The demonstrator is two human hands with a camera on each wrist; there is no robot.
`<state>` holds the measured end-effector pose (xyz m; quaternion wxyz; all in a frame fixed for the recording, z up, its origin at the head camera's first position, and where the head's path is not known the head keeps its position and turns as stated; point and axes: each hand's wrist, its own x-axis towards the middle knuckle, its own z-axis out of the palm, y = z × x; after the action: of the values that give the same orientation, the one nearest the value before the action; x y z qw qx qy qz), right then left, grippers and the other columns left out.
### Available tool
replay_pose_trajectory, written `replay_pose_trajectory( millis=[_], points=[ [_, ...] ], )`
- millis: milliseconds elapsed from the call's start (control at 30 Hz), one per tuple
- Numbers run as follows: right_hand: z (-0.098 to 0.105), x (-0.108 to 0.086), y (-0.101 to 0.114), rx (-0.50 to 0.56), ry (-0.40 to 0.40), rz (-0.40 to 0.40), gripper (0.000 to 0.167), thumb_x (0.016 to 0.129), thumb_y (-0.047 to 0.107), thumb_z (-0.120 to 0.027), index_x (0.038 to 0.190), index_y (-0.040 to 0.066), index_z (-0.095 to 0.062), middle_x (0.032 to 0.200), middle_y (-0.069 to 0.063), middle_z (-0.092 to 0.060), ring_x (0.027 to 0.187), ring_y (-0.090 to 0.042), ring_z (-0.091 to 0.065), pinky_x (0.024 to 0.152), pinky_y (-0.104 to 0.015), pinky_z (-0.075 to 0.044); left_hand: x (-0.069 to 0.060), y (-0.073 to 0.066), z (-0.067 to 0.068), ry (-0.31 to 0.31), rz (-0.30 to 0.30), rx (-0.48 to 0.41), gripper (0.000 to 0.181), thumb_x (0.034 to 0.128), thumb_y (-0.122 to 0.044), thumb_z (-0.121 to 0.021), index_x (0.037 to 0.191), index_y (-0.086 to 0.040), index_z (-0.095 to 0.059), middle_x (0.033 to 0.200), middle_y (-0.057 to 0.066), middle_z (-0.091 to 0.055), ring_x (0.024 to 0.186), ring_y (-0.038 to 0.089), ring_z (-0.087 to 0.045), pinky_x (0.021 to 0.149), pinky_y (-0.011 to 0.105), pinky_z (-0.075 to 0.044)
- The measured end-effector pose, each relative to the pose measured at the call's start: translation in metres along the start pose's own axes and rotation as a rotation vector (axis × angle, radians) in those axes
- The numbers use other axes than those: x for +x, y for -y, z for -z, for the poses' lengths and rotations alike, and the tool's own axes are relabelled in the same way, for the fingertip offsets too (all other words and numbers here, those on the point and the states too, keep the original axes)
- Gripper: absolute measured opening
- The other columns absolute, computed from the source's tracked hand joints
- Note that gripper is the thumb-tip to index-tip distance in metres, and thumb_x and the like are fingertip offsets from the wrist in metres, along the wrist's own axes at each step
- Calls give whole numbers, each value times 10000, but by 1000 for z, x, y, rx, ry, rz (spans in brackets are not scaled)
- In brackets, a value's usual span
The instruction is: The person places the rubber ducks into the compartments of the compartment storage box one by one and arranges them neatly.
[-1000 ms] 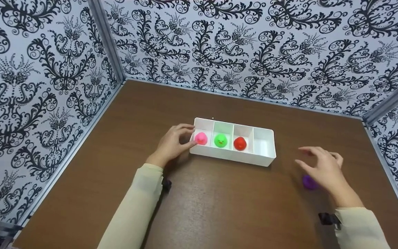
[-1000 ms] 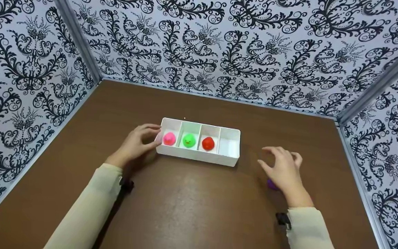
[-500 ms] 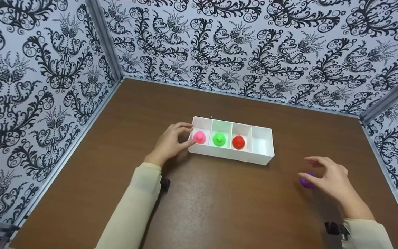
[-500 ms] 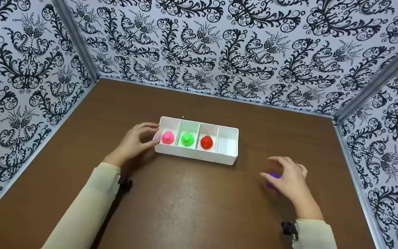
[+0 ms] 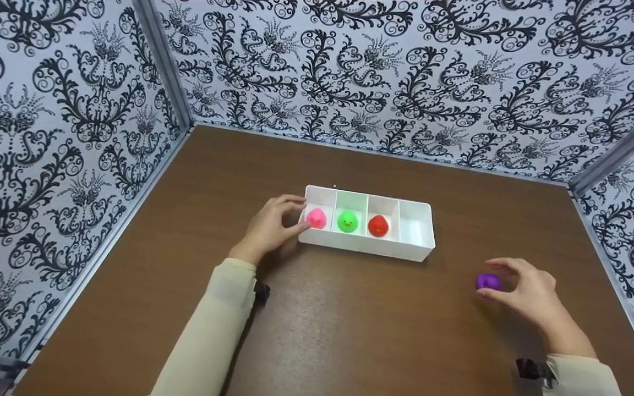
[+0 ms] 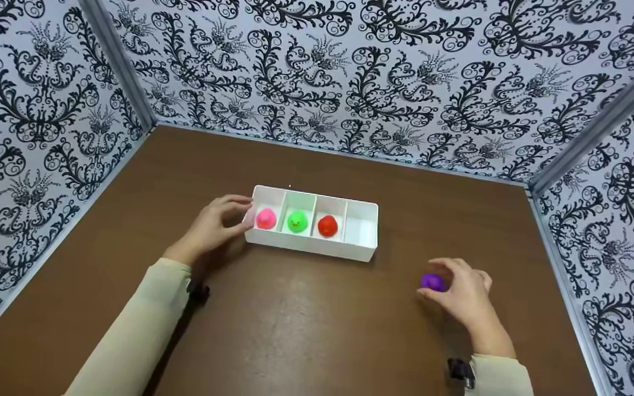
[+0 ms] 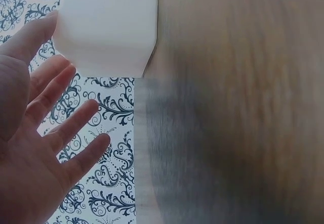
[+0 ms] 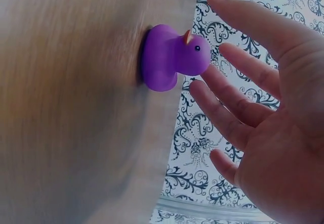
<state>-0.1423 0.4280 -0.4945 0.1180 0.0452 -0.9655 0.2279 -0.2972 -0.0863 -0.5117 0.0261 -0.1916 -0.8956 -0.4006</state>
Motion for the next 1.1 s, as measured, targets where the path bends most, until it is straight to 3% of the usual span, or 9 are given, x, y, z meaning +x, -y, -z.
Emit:
replay_pose_trajectory(
  millis=[133,333,600,900,1100],
  points=[
    [-1,-3,-1,-9,3,-2,608,648,299,-991,1166,109,-735,1092,-126,-745,897,-216,-737,843,-509,-248,-1,1,1,7,-7,2,465,897,-348,-817,1295,-126,-724,1440,-72,-595,1368,230,-504,1143,492,-437],
    [-2,-8,-7,-37,8,-14,537,674,246,-975,1137,106,-741,1051,-127,-736,901,-362,-690,825,-527,-252,-1,2,1,4,-22,21,468,894,-346,-819,1293,-119,-726,1428,-68,-605,1363,226,-508,1128,484,-445],
    [0,-7,-11,-47,-6,-24,442,716,195,-948,1101,105,-749,1020,-125,-752,873,-374,-703,836,-559,-257,0,1,1,-1,-27,23,471,898,-371,-810,1289,-123,-729,1429,-75,-606,1367,219,-506,1130,487,-439],
    [-5,-8,-12,-36,10,-45,387,733,231,-941,1058,122,-761,1012,-125,-756,835,-136,-651,864,-566,-265,0,1,1,-1,-20,20,476,895,-378,-812,1290,-126,-728,1435,-75,-602,1373,222,-503,1136,497,-437],
    [-6,-9,-10,-2,32,-72,332,778,211,-911,1050,101,-755,1036,-167,-755,911,-331,-690,922,-614,-259,0,1,0,4,-10,19,489,895,-383,-812,1305,-132,-721,1446,-76,-593,1384,225,-492,1145,511,-431]
  ],
)
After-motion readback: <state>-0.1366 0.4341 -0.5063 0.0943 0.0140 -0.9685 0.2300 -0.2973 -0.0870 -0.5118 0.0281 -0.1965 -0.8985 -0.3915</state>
